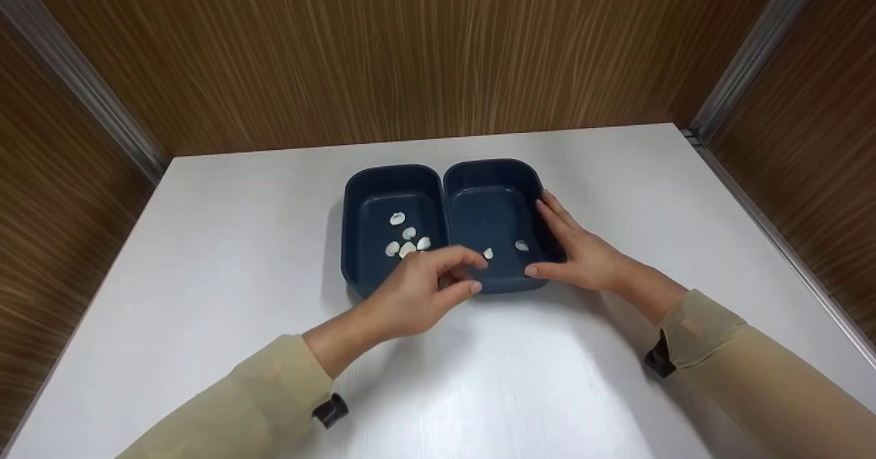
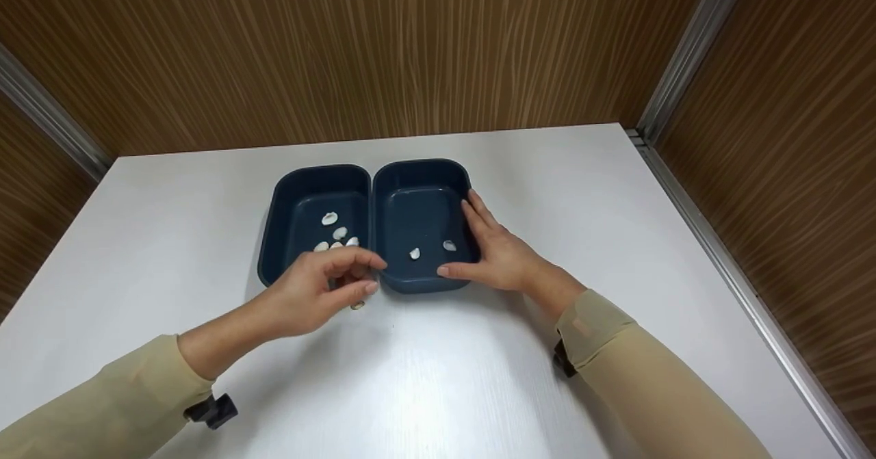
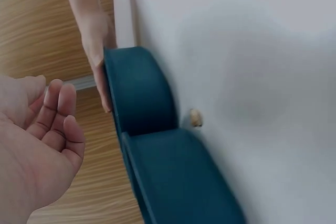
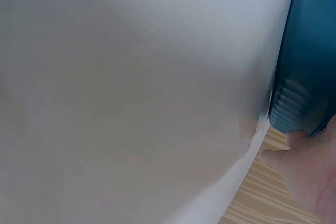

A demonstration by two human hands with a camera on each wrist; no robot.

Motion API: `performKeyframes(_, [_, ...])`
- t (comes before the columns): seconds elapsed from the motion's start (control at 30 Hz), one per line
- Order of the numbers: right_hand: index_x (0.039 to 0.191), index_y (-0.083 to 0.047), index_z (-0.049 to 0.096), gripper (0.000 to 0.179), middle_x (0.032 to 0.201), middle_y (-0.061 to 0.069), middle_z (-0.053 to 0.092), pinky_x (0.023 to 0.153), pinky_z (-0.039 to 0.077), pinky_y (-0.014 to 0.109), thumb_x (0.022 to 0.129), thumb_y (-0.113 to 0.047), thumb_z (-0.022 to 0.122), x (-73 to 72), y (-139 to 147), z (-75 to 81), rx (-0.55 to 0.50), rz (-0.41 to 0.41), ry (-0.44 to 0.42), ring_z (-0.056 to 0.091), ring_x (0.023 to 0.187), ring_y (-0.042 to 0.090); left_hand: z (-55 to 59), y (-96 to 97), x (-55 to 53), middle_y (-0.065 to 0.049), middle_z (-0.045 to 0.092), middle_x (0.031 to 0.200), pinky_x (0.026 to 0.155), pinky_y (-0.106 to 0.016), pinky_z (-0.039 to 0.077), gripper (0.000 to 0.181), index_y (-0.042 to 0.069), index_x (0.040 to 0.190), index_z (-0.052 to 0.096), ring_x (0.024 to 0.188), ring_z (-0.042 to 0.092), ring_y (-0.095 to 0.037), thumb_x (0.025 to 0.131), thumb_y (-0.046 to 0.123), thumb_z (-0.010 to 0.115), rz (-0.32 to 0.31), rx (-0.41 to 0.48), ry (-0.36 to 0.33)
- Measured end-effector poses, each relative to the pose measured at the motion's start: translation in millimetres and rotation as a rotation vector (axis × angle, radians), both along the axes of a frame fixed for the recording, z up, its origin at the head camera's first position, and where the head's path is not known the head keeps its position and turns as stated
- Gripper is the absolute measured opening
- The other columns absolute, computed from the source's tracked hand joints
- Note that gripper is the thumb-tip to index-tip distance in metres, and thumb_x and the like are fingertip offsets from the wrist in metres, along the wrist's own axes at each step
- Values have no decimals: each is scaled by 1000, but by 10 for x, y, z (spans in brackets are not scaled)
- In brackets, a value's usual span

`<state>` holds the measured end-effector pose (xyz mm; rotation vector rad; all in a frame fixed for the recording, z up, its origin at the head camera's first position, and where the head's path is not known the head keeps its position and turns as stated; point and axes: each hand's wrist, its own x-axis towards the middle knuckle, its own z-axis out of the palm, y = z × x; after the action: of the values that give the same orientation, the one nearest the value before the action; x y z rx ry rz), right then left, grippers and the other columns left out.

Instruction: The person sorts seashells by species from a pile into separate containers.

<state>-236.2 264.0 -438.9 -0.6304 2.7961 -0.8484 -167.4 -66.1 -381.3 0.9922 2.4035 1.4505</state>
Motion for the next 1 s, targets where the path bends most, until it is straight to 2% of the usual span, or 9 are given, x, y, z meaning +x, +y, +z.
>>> performKeyframes(0.23, [172, -14, 3, 119, 178, -3, -12, 126, 24, 59, 91, -59, 78, -5, 14, -6, -7, -3, -7, 8, 163, 32, -184, -83, 103, 6, 72, 95, 72, -27, 54, 22, 12, 126, 72, 84, 64, -9, 105, 13, 70, -4, -16, -8])
performKeyframes(0.4, [172, -13, 3, 118, 178, -2, -11, 125, 25, 59, 92, -57, 79, -6, 25, -6, -15, 3, -4, 8, 163, 32, -336, -164, 138, 8, 70, 92, 73, -26, 53, 23, 12, 127, 72, 84, 63, -10, 104, 12, 70, 21, -58, -11])
performKeyframes(0.7, [172, -15, 3, 118, 178, -3, -12, 125, 24, 61, 92, -58, 77, -5, 22, -3, -4, 1, -13, 7, 163, 32, -605, -305, 148, 6, 68, 91, 76, -26, 55, 31, 3, 133, 70, 84, 64, -11, 102, 8, 71, 91, -103, -76])
performKeyframes(1.0, [172, -13, 3, 116, 179, -1, -10, 126, 22, 60, 94, -55, 77, -10, 17, -14, -21, 15, -1, 6, 163, 32, -774, -392, 159, 6, 68, 87, 77, -26, 54, 34, 5, 132, 70, 80, 63, -8, 98, 5, 73, 133, -150, -45])
